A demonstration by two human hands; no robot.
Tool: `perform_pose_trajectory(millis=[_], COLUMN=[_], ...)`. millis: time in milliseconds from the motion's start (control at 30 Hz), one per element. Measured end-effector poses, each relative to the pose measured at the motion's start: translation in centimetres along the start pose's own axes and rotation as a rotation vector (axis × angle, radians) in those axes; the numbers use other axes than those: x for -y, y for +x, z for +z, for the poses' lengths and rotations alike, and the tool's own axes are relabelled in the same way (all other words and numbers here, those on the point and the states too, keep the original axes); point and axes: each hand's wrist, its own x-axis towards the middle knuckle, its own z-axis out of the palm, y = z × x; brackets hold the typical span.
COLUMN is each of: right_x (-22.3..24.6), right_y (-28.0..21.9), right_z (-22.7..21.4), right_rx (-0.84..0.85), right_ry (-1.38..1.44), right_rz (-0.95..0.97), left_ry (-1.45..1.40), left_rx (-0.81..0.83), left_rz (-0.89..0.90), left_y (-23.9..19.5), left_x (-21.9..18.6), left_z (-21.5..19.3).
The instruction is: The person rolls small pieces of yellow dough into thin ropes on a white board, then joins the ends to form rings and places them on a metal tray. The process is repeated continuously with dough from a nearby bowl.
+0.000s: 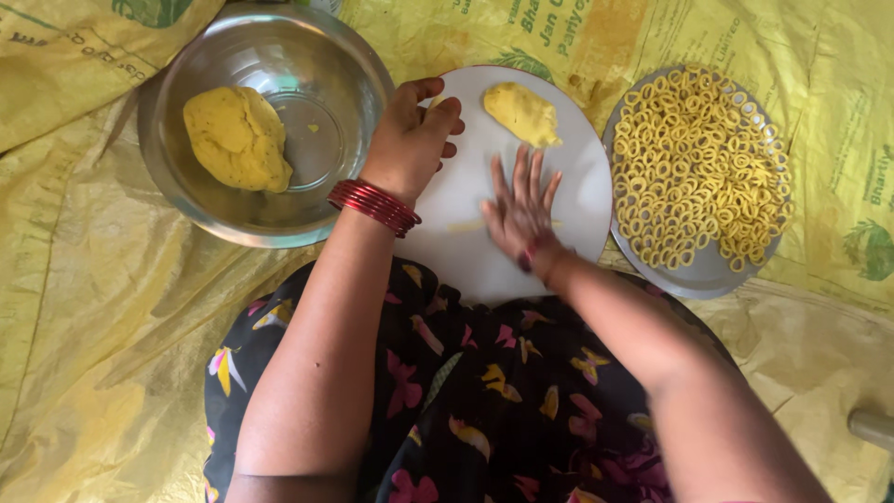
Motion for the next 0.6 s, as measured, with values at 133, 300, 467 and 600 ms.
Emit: perform_pose_trajectory(millis=[133,300,467,600], right_x=[-0.6,-0.6,-0.6,-1.8], right_y=[5.8,5.5,-2.0,-3.5], right_z=[-2.6,-2.6,-0.2,-0.1], right_rx=[-0.041,-0.073,0.063,0.028], right_ry=[-0.137,-0.133,-0.034,-0.145], right_rz=[0.045,-0.018,-0.198,-0.138], left_ry=[0.012,-0.01,0.015,0.062], left_rx=[-0.006,0.001,0.001,0.004], left_rz=[0.013,0.02,-0.001,-0.041], left_y=[-0.1,0.2,0.1,-0.6], left_x=[0.4,0.6,0.4,-0.2], left_z=[0.0,-0.1,0.4,-0.1])
